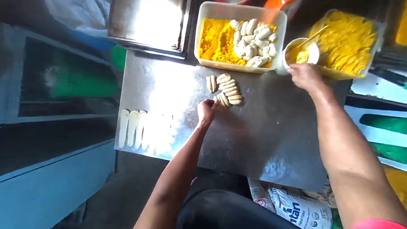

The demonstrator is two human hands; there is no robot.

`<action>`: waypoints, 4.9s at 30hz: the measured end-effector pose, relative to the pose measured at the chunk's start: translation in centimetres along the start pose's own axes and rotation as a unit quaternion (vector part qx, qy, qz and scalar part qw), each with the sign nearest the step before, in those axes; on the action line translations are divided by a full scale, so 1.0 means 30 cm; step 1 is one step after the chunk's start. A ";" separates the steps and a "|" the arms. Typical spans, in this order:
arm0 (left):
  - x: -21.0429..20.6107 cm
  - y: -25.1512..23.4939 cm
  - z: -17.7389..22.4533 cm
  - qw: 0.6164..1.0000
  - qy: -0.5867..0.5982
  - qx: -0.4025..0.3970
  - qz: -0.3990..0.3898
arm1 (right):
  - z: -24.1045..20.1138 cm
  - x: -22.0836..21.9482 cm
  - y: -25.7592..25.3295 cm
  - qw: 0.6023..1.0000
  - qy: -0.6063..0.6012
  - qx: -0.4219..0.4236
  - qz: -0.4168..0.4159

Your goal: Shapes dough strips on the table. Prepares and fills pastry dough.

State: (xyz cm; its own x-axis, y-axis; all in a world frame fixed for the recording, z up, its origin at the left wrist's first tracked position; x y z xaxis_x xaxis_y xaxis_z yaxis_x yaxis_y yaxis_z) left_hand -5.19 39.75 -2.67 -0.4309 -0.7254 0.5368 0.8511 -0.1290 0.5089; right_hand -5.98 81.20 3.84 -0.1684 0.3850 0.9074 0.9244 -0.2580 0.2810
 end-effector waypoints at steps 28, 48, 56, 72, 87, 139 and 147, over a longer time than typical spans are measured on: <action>0.416 0.276 -0.710 0.901 0.348 0.253 0.053 | -1.313 -0.917 0.595 0.870 -0.088 0.463 -0.146; 0.450 0.542 -0.911 0.972 0.208 0.086 0.071 | -1.275 -1.059 0.699 0.890 0.095 0.445 -0.044; 0.417 0.729 -1.047 0.990 -0.037 0.038 0.128 | -1.357 -1.299 1.156 0.904 0.027 0.422 -0.060; 0.127 -0.267 -0.076 0.987 0.156 -0.028 0.009 | -0.227 -0.083 0.216 0.987 0.000 0.030 0.159; 0.479 0.140 -0.396 0.916 0.379 0.104 0.085 | -0.207 0.040 0.133 0.994 0.014 -0.006 0.110; 0.418 0.788 -0.851 0.986 -0.093 0.002 0.140 | -1.221 -1.097 1.043 0.882 -0.003 0.465 -0.073; 0.341 0.346 -0.380 0.985 -0.026 -0.104 0.135 | -0.932 -0.587 0.540 0.921 -0.084 0.356 0.134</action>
State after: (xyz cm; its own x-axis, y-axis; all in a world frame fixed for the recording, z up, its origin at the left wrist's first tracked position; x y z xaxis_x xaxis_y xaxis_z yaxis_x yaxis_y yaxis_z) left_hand 2.66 23.28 0.44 -0.1899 -0.7176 0.6700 0.9776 -0.0756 0.1962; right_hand 2.39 45.46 1.15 0.0979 0.5389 0.8367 0.9254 0.2599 -0.2757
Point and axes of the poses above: each hand's wrist, its own y-axis away from the middle knuckle, its own x-axis out of the back of the hand, z = x × y, the point moved 4 cm from there along -y, towards the middle knuckle
